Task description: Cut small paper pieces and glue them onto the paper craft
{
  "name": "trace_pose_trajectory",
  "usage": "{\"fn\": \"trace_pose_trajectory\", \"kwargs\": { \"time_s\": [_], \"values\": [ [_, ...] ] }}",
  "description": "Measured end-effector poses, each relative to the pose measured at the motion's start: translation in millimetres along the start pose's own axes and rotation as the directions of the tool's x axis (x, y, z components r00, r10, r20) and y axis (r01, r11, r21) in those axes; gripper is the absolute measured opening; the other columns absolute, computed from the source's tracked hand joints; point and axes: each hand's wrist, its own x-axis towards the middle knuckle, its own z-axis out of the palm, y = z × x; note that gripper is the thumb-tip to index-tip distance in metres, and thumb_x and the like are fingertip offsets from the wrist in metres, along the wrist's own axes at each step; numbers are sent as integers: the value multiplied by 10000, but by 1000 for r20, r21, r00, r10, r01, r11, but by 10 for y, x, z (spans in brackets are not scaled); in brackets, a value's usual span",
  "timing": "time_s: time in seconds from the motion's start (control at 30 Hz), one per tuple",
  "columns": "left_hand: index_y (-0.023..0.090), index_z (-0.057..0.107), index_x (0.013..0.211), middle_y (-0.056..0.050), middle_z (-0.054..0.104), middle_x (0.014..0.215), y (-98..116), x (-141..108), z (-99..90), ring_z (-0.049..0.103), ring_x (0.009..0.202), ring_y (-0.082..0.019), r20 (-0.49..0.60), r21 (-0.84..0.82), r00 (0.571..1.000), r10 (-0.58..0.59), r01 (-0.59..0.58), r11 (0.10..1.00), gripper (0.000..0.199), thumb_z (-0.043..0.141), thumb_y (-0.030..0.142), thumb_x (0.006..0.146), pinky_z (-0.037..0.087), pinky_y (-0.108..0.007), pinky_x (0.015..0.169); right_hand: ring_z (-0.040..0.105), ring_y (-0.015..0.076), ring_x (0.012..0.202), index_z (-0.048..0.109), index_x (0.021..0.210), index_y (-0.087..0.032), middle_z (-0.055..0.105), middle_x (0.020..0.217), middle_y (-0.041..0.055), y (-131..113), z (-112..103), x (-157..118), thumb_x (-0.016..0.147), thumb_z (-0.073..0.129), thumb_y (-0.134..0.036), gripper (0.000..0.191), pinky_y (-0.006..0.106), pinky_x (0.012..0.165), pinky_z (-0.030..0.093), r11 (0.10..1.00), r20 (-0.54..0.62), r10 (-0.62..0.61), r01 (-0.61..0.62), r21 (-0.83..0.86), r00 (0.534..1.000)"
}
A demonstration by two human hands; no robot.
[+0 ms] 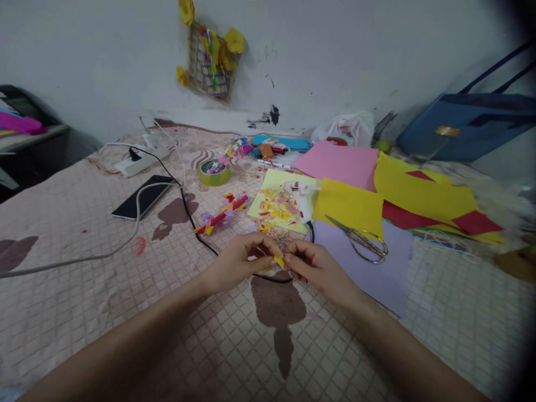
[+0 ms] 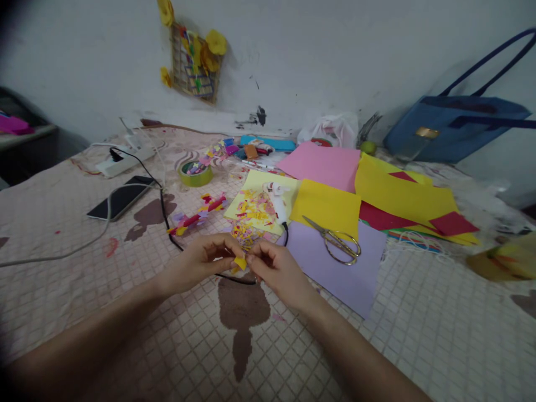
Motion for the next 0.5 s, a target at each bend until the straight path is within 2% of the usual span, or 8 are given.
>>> {"fn": "trace_pose_trajectory", "kwargs": {
  "time_s": [0.27, 0.4, 0.5],
  "values": [
    [148, 631, 894, -51, 605, 916, 31, -10, 7, 564, 822, -129, -2, 146, 997, 78, -76, 986, 130, 562, 161, 785, 454, -248, 744, 381, 86, 515, 457, 683, -187, 420, 590, -50, 15, 14, 0, 824, 509, -374, 240, 223, 472, 302, 1000, -13, -14, 14, 6, 1000],
    [135, 639, 882, -53, 603, 883, 25, -3, 7, 562, 793, -128, -9, 88, 999, 43, -42, 995, 135, 582, 214, 789, 451, -247, 730, 386, 84, 511, 461, 688, -186, 432, 600, -44, 17, 16, -2, 824, 507, -394, 253, 224, 473, 310, 999, -3, 9, -9, 40, 1000],
    [117, 636, 852, -56, 608, 850, 10, 11, 13, 563, 794, -135, -32, -18, 999, -2, 1, 1000, 145, 585, 239, 791, 444, -258, 737, 386, 78, 498, 466, 701, -187, 430, 590, -50, 36, 22, 1, 821, 519, -409, 258, 216, 461, 310, 997, -8, 13, -13, 78, 1000]
  ]
}}
